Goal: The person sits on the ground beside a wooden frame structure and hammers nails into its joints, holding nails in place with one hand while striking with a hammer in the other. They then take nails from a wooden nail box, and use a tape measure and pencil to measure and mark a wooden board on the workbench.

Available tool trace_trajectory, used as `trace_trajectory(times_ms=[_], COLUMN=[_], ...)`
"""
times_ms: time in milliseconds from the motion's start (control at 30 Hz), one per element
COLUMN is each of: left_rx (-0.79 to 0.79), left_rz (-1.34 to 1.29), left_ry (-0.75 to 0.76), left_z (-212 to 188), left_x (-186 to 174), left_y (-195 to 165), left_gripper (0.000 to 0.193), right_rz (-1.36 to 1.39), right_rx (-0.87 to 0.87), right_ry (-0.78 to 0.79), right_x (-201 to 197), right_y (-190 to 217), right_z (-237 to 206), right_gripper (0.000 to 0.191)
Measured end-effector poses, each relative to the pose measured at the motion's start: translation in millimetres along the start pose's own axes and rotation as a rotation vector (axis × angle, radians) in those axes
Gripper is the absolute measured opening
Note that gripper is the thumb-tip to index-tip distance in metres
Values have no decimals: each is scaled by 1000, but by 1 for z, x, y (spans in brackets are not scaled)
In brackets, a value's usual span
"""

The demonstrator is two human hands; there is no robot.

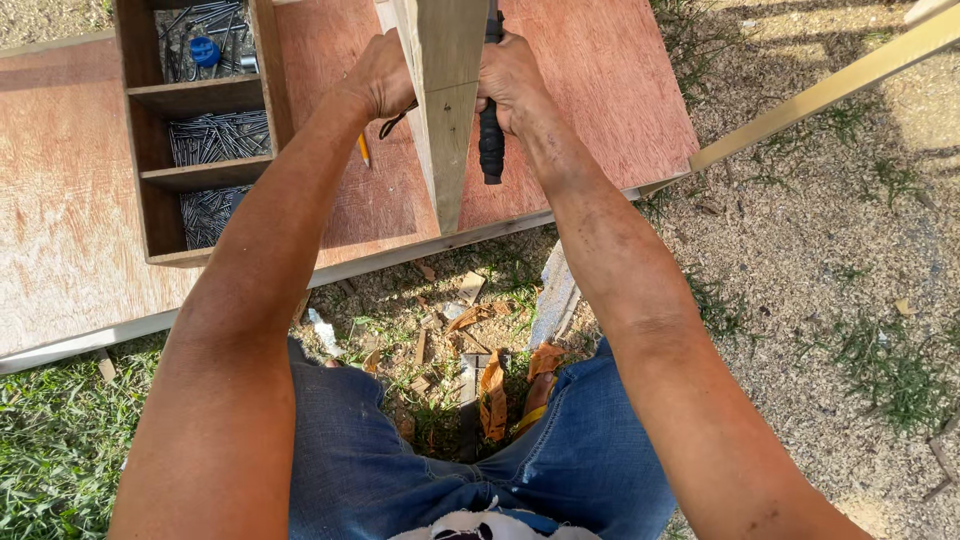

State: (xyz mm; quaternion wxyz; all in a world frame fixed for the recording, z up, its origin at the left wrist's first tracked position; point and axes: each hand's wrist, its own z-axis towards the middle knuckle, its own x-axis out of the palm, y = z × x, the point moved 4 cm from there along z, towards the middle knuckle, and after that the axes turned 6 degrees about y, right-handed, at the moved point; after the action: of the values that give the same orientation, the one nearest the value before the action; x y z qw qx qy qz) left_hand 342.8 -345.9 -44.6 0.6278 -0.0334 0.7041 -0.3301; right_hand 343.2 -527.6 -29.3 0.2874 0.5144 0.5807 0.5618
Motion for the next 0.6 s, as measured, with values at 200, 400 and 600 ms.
trace_trajectory(times_ms=[200, 400, 600], left_rx=[-377, -437, -477], left_rz=[25, 100, 20], left_ry=[-43, -125, -160], left_z=[-52, -65, -28], left_x=[-31, -43, -31], left_y=[48, 77, 63], left_gripper=[62, 50, 50], right_rz=[-23, 42, -19], right_rx=[-20, -29, 40], right_ry=[-151, -337, -338], right_x=[-49, -90, -59], right_y=[37, 51, 12], right_z=[-8, -20, -6], right_gripper=[15, 28, 31])
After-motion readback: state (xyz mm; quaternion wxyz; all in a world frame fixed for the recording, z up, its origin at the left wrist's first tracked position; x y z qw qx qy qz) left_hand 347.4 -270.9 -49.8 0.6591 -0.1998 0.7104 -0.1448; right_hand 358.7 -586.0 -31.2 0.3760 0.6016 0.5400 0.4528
